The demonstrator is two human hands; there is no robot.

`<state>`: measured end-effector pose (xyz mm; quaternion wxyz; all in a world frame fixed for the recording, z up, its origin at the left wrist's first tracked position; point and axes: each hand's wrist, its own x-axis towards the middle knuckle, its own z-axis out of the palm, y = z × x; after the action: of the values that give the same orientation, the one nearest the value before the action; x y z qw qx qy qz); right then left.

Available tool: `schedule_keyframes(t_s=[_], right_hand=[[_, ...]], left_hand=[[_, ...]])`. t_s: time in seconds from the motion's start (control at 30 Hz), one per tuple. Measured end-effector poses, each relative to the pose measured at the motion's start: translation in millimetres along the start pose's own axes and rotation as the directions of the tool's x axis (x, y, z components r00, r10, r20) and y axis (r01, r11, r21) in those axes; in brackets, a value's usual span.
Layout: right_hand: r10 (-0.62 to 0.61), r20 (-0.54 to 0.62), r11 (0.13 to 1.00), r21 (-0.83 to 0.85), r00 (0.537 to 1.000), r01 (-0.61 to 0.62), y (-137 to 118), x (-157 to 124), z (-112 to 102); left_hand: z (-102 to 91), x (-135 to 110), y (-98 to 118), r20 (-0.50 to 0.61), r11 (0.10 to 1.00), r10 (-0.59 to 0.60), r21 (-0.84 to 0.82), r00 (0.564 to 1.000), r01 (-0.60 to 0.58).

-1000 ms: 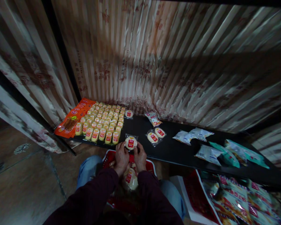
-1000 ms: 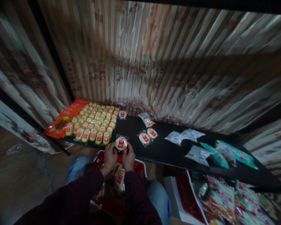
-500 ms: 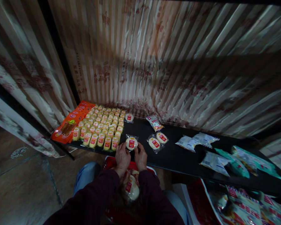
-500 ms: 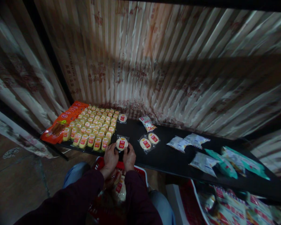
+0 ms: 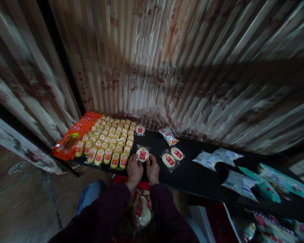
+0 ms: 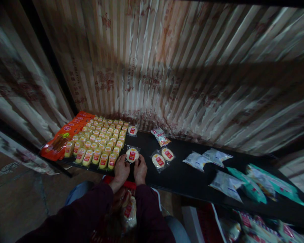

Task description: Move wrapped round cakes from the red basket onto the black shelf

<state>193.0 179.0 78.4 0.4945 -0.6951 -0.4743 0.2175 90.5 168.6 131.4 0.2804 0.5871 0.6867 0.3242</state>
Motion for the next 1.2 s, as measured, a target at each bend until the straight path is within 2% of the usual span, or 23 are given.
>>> schedule_keyframes(t_s=[0.17, 0.63, 1.03, 1.2], right_hand=[[0.008, 0.008, 0.999, -0.032, 1.0, -0.008, -0.8, 10.1, 2.9], [0.032, -0.033, 0.999, -0.02, 0.999, -0.033, -0.9, 37.8, 5.6], [0.012, -0.054, 1.0, 0.018, 0.998, -0.011, 2.4, 66.3, 18.1], [0.02, -0.038, 1.0, 0.009, 0.999, -0.019, 5.1, 77.8, 22.4]], left_hand=[[4.0, 8.7, 2.3, -0.004, 1.0, -0.001, -0.007, 1.0, 0.001], [18.5, 29.1, 10.3, -0.04, 0.996, 0.088, -0.017, 0.995, -0.089], [18.2, 51.3, 32.7, 0.014, 1.0, -0.012, -0.014, 1.0, 0.013], [24.6, 58.9, 35.4, -0.009, 1.0, 0.006, -0.023, 1.0, -0.007]])
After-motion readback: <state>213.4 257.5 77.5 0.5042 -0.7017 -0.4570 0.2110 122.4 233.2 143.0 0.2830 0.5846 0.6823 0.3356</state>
